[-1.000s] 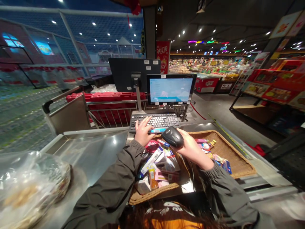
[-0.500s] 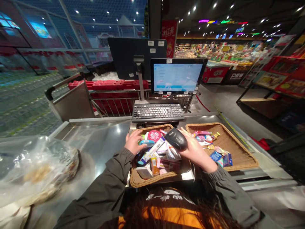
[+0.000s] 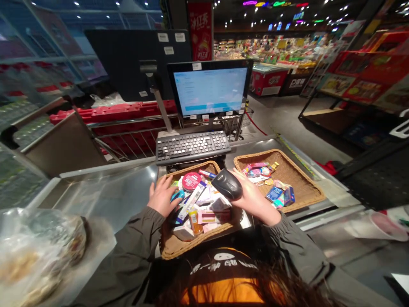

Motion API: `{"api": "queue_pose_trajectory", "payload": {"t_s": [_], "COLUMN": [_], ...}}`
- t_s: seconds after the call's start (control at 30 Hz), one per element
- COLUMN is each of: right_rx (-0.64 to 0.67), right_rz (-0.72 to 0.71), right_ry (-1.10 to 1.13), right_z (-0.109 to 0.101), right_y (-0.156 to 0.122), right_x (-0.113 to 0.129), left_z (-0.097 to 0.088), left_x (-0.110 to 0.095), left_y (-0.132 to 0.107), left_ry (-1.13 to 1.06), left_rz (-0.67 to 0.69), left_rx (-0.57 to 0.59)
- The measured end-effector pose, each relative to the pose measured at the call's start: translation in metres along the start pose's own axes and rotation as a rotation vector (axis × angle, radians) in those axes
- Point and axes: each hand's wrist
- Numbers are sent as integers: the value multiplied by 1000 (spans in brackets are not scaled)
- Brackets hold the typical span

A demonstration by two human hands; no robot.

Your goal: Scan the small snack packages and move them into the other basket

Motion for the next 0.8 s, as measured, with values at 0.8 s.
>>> {"api": "queue_pose_trajectory", "payload": {"t_s": [0.8], "right_rx": [-584], "right_rz": [461], "right_ry": [-303], "right_z": [-161], "right_y": [-87], "right_x": [-106], "left_z": [89], "left_x": [-316], "left_y": [195], "left_ry": [-16], "left_rz": [835], "left_rx": [361]}}
Point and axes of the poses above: each hand's wrist, its own y-axis towards the middle knuckle, its own z-axis out of the palm, x = y × z, and after that the axes turned 3 degrees about x, right-handed
